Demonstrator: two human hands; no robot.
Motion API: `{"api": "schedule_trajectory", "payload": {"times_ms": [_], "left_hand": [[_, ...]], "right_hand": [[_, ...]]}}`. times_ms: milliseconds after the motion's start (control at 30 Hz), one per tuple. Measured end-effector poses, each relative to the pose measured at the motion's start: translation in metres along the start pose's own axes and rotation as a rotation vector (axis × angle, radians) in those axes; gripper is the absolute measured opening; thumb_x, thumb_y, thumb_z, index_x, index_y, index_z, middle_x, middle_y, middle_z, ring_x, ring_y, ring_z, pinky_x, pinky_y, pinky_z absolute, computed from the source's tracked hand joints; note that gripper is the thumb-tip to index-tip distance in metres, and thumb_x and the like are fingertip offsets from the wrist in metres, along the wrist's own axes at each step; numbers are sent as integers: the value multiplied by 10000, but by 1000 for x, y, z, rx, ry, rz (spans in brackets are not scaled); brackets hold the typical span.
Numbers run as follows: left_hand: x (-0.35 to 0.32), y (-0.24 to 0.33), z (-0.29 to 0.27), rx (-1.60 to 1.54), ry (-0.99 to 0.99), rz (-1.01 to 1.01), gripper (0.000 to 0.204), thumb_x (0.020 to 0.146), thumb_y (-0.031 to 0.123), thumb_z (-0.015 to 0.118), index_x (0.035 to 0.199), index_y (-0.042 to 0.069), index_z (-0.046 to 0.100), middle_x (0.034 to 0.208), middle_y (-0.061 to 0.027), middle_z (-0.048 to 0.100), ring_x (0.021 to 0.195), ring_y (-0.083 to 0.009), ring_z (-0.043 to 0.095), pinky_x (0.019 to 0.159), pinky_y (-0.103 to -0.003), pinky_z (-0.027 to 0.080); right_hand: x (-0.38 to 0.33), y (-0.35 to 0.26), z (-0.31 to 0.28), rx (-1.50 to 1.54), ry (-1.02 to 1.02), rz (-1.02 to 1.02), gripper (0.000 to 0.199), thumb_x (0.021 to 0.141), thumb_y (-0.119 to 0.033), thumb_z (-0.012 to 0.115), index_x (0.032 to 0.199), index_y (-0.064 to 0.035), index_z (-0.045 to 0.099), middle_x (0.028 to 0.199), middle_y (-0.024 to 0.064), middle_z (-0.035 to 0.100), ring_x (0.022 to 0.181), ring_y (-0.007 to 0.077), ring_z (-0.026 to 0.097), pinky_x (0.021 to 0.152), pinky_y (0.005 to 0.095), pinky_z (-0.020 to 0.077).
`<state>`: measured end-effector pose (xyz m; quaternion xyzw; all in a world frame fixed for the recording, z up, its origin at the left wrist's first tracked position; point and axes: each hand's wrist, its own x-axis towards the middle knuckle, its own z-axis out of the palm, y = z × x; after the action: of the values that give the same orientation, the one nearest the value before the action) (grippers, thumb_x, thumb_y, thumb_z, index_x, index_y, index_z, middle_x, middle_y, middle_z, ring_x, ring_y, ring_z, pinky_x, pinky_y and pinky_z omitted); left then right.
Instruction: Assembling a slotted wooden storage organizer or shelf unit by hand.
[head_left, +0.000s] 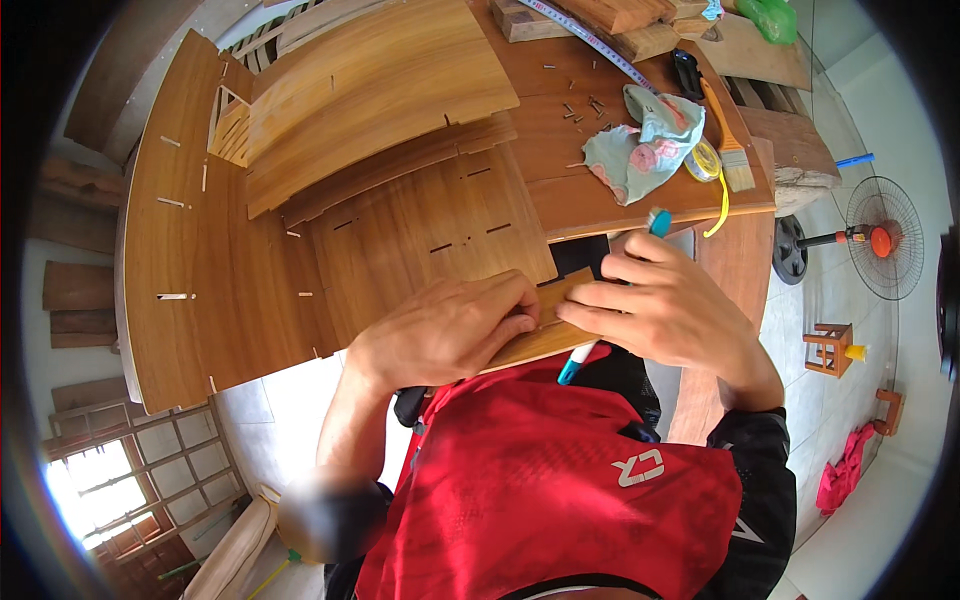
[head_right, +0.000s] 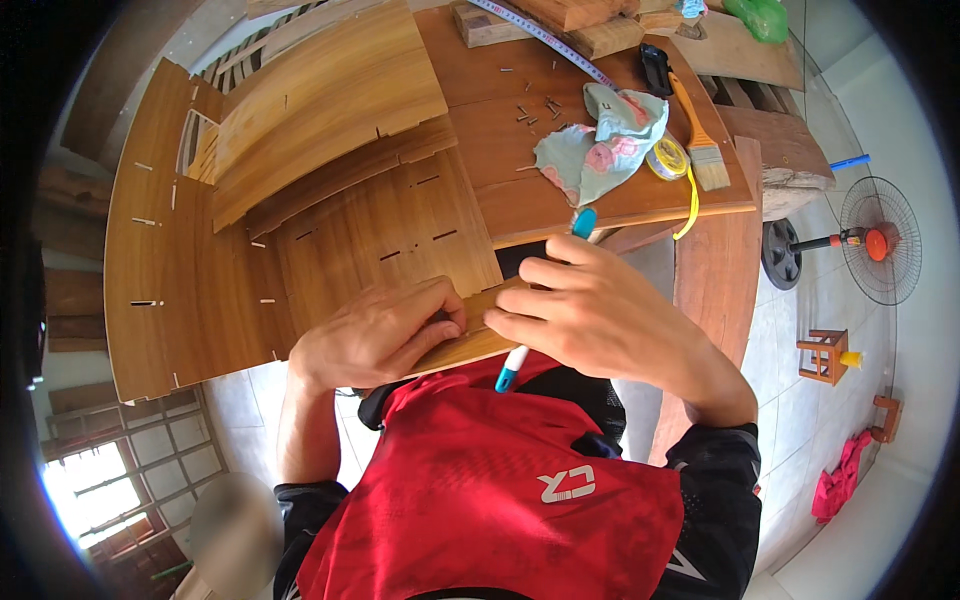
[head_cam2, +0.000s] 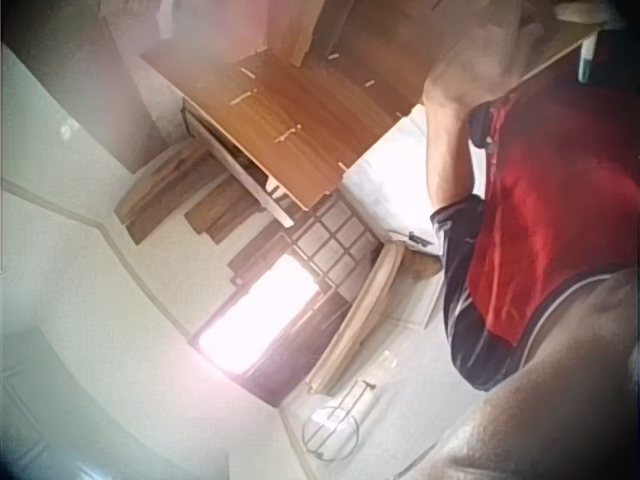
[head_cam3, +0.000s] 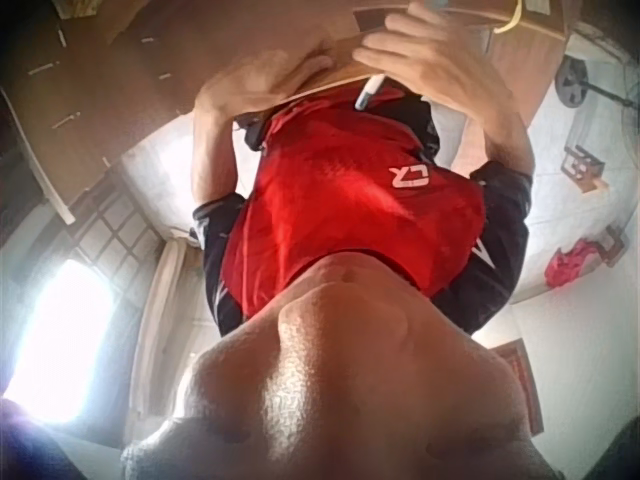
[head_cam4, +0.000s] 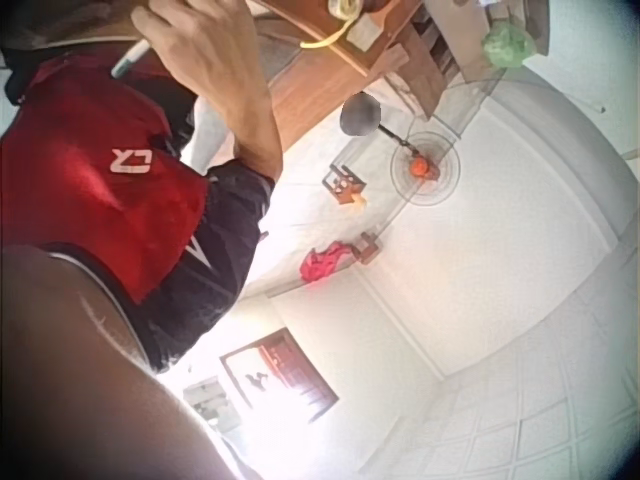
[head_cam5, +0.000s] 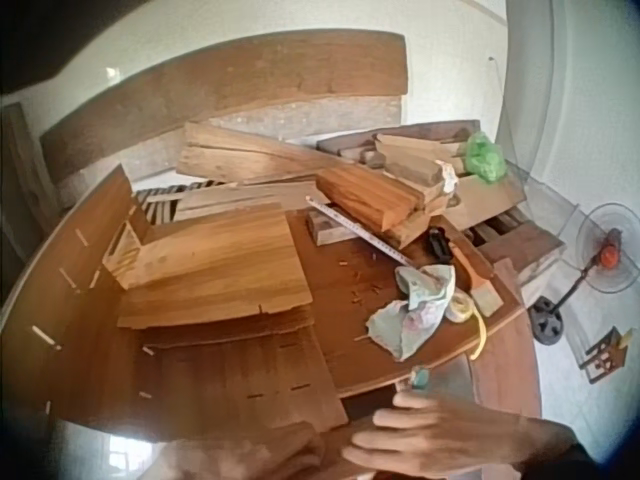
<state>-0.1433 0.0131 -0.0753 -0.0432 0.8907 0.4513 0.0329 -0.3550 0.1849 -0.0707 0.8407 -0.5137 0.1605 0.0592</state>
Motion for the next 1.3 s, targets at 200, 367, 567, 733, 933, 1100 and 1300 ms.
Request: {"api": "schedule_trajectory", "payload": {"times_ms": [200,367,567,733,933,1100,1300], "left_hand": [[50,-5,4,169,359,15,182,1016,202,611,1010,22,586,905,-197,665,889,-416,646,747,-483,484],[192,-51,14,273,631,12,261,998,229,624,1041,-24,672,985,-237,719,940,-438,675,800,-476,523],[223,-81,-1,125,788,-52,375,978,287,666,1191,-21,692,1090,-225,741,973,-369,730,851,-420,550],[104,1,16,-48,238,152,441,981,368,685,1260,27,683,1141,-190,736,1027,-350,713,899,-429,542],[14,-16,36,-136,136,-196,298,1012,236,658,1183,-7,676,964,-150,736,771,-262,723,712,-365,577],[-10,-68,33,-764,424,-278,270,1044,195,614,1206,-21,629,846,-90,696,670,-166,685,584,-306,574],[-7,-77,30,-817,619,-321,439,1057,191,592,1427,7,445,1029,-159,723,839,-228,752,619,-331,621]], "right_hand": [[-36,0,-14,157,-166,129,161,805,-183,745,943,-100,742,874,-23,673,848,152,609,820,317,430],[-68,-3,-4,172,-27,394,130,873,-202,779,892,-76,752,870,18,711,840,181,636,789,336,428],[-86,-5,7,247,70,535,139,867,-207,803,882,-81,746,808,27,690,748,201,610,748,349,427],[-89,11,15,259,155,519,159,850,-206,821,869,-70,741,759,51,676,724,232,612,709,370,444],[-27,26,25,501,547,300,545,717,-343,928,1127,-64,703,968,111,659,801,300,628,708,389,511],[12,14,39,706,607,352,687,710,-423,932,1217,-49,658,1032,68,587,875,203,541,763,325,446],[42,3,53,330,590,524,151,858,-129,822,958,-37,754,930,111,623,838,259,613,669,327,480]]}}
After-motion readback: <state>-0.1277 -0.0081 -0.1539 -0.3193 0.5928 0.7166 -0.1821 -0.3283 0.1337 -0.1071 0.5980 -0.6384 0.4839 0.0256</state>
